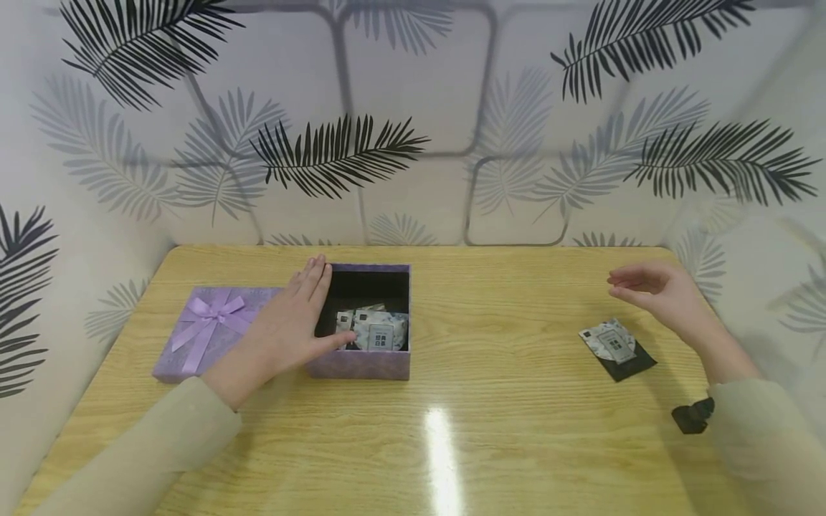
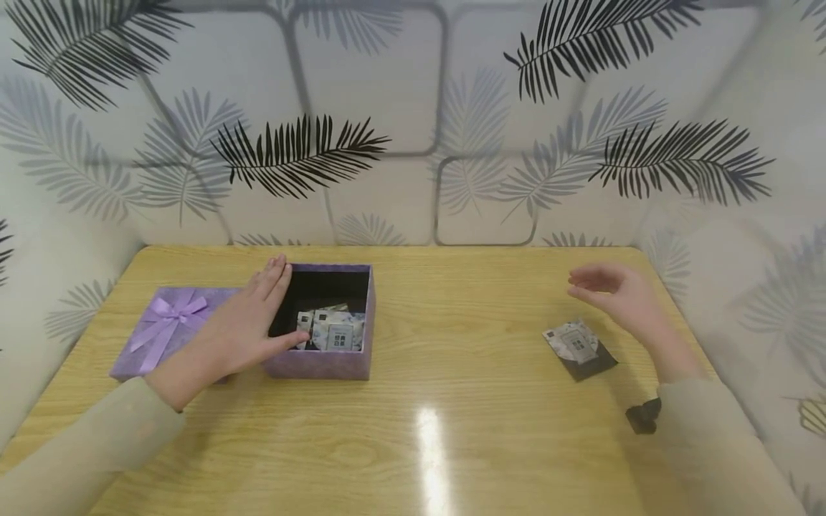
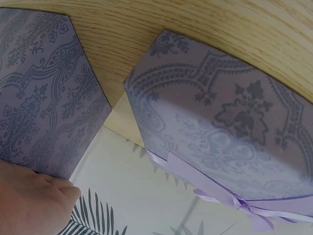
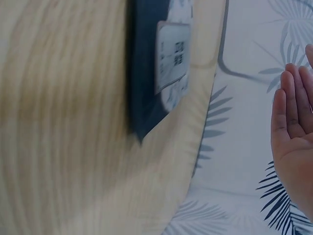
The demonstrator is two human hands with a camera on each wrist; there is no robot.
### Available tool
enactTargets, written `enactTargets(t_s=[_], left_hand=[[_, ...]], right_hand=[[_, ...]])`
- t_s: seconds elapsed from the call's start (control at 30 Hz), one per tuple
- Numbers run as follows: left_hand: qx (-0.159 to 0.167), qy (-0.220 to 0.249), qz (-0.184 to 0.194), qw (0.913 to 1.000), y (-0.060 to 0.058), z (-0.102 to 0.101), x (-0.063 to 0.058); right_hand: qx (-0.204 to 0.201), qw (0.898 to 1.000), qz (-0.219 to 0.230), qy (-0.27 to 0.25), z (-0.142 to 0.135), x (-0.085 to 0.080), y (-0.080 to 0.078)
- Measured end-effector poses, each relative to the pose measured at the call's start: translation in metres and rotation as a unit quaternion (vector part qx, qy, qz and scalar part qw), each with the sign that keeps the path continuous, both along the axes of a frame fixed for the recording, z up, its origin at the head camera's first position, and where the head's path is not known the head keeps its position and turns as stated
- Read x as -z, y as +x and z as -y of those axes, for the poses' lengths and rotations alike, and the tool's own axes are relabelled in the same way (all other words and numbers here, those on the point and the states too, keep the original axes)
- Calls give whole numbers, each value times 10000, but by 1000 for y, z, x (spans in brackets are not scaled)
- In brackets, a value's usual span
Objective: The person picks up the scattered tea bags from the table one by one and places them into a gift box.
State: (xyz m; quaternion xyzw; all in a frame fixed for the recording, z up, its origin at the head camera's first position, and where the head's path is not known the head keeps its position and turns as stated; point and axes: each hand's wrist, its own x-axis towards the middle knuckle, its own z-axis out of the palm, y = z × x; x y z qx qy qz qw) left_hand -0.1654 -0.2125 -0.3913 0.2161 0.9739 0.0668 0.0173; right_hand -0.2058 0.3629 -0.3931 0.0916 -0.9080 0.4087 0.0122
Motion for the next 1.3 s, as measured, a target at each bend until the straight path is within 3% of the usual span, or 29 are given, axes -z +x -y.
enactTargets(t_s=[0.3, 0.63, 0.8, 1.03, 1.3], left_hand=[[-8, 1, -2, 10000, 0, 1, 1], [-7, -75, -9, 10000, 1, 1, 0], [14, -49, -43, 10000, 1, 1, 0], [-24, -37, -14, 10000, 0, 1, 2], [-35, -12, 15, 10000, 1, 1, 1]], right_hand=[[94, 9990, 446, -14, -23, 22, 7], [89, 9979, 644, -8, -36, 44, 12], [138, 9945, 994, 311, -40, 48, 13], [4, 9907, 1329, 302, -43, 52, 11], [-197, 9889, 1328, 641, -42, 55, 8]])
